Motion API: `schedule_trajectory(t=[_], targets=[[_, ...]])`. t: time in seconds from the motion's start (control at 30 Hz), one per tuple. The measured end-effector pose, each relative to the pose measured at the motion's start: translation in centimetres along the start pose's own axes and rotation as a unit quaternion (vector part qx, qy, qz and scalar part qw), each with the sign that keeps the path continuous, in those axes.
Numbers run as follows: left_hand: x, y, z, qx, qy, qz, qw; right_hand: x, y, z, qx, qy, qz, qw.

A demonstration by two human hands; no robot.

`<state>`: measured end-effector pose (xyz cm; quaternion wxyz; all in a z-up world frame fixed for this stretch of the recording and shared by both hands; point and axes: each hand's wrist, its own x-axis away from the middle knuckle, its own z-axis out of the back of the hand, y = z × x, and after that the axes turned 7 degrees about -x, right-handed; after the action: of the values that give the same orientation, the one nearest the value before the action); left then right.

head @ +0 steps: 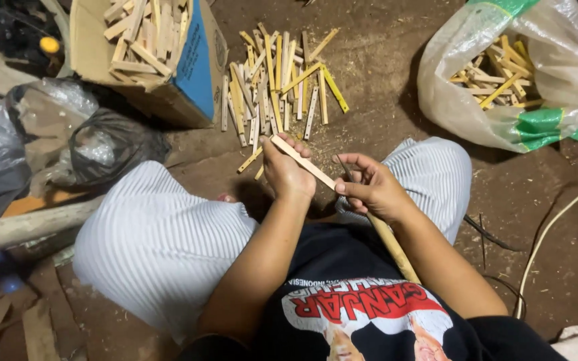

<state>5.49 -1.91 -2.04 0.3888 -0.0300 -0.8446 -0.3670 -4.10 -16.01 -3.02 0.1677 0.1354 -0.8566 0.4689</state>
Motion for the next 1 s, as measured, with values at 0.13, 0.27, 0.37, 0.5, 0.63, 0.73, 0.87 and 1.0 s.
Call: schedule_trajectory(t=[0.13, 0.27, 0.37, 0.5, 0.63, 0.73, 0.87, 1.0], targets=[[-2.2, 0.6, -0.7, -0.037, 0.006, -0.040, 0.998, 0.2, 0.6, 2.5, -0.039, 0.026, -0.016, 0.999], [-9.0, -1.1, 0.4, -0.115, 0.047, -0.101, 0.987, 0.2, 0.1, 5.8, -0.089, 0.064, -0.012, 0.994], [-16.0, -4.3, 3.8, -0.245, 0.079, -0.182, 0.949, 0.2, -1.6, 11.4, -0.090, 0.117, 0.022, 0.989], [-25.3, -10.6, 11.8, -0.642, 0.077, -0.316, 0.694, 1.7, -9.2, 18.1, -0.016, 0.234, 0.097, 0.967], [-12.3, -4.1, 5.1, -0.757, -0.033, -0.095, 0.646, 2.9, -12.2, 20.7, -0.093, 0.372, 0.136, 0.913], [-16.9, -7.2, 8.3, -0.852, -0.044, -0.162, 0.496, 3.5, -10.0, 19.4, -0.056, 0.353, 0.104, 0.928], [-22.4, -8.9, 12.0, -0.807, -0.020, -0.374, 0.457, 3.0, -4.0, 14.4, -0.075, 0.221, 0.018, 0.972], [-25.3, -9.0, 11.0, -0.808, 0.003, -0.255, 0.531, 1.3, -0.6, 9.8, -0.145, 0.119, -0.015, 0.982]])
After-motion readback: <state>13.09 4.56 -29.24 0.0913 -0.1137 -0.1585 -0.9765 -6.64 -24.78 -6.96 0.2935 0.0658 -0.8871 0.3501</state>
